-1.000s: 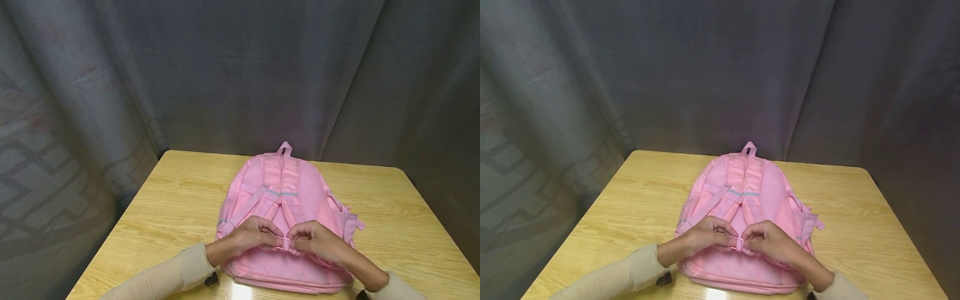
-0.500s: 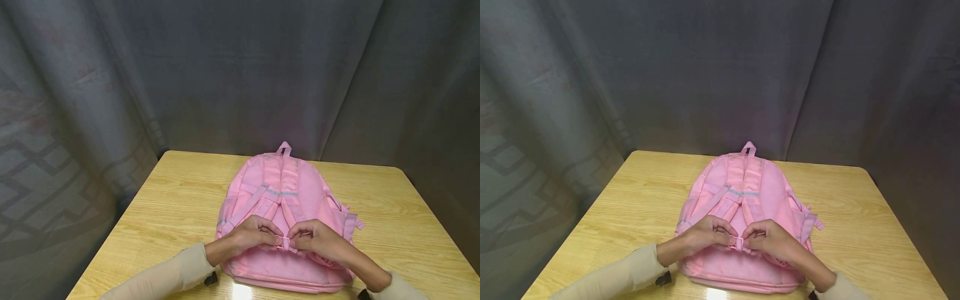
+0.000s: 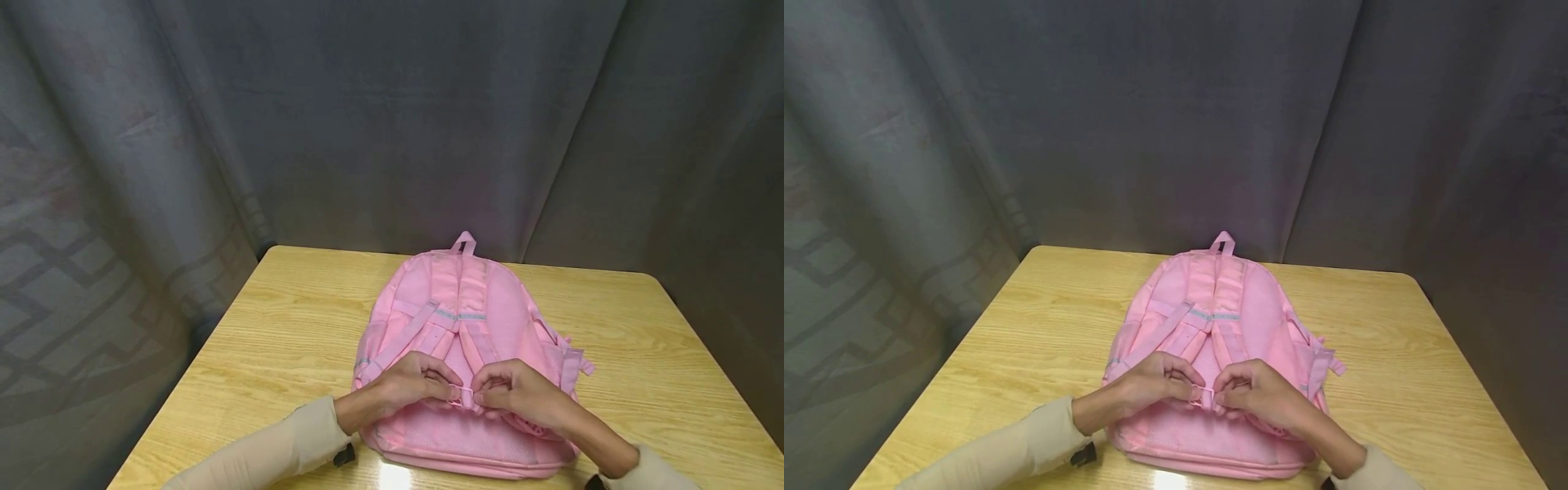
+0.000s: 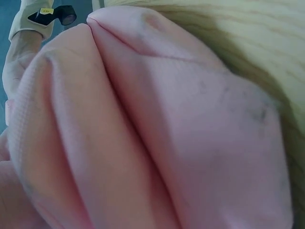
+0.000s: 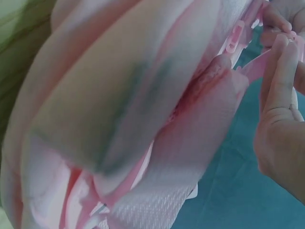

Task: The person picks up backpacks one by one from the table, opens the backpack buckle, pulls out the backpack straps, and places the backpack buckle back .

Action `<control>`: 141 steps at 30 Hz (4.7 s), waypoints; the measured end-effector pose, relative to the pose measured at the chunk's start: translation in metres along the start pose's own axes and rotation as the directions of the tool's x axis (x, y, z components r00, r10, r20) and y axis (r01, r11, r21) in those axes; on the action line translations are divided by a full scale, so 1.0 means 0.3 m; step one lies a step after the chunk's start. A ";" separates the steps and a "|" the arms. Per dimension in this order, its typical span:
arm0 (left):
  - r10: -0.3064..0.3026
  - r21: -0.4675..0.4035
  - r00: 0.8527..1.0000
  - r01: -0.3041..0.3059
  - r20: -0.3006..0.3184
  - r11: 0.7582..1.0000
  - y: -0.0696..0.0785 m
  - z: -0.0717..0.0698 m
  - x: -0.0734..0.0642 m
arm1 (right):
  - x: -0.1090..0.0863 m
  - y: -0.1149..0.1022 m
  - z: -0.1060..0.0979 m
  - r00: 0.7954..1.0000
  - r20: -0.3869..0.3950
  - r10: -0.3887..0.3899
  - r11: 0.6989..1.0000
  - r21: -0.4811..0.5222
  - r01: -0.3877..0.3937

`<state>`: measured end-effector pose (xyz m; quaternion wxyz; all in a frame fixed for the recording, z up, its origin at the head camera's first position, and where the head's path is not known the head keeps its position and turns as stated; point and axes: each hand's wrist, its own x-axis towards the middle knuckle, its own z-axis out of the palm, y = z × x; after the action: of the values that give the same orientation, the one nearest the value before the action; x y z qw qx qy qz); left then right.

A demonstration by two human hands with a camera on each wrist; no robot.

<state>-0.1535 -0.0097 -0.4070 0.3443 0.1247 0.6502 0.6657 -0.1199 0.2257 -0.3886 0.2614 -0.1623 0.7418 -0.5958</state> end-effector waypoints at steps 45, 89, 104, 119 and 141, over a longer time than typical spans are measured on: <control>0.021 -0.031 1.000 -0.021 0.013 0.999 -0.004 0.003 -0.001 | -0.006 0.040 0.016 0.994 0.094 0.047 0.916 0.393 -0.081; 0.014 -0.043 1.000 -0.012 0.027 0.999 -0.004 0.011 0.000 | 0.003 0.041 0.038 1.000 0.021 -0.003 0.951 0.310 -0.004; 0.018 -0.033 1.000 -0.018 -0.001 0.999 -0.009 0.018 0.009 | -0.001 0.030 0.048 0.997 -0.054 -0.046 0.993 0.105 0.051; 0.045 -0.039 0.999 -0.045 -0.015 0.998 -0.003 0.012 0.008 | -0.001 0.022 0.041 0.999 -0.034 -0.005 0.979 0.206 0.012; 0.070 -0.034 0.997 -0.072 -0.040 0.997 -0.012 0.015 0.018 | 0.000 0.013 0.061 0.991 -0.129 -0.029 0.999 0.010 0.031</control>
<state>-0.1537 -0.0030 -0.4115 0.3099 0.1285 0.6402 0.6911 -0.1089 0.2120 -0.3953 0.2049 -0.1331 0.7510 -0.6134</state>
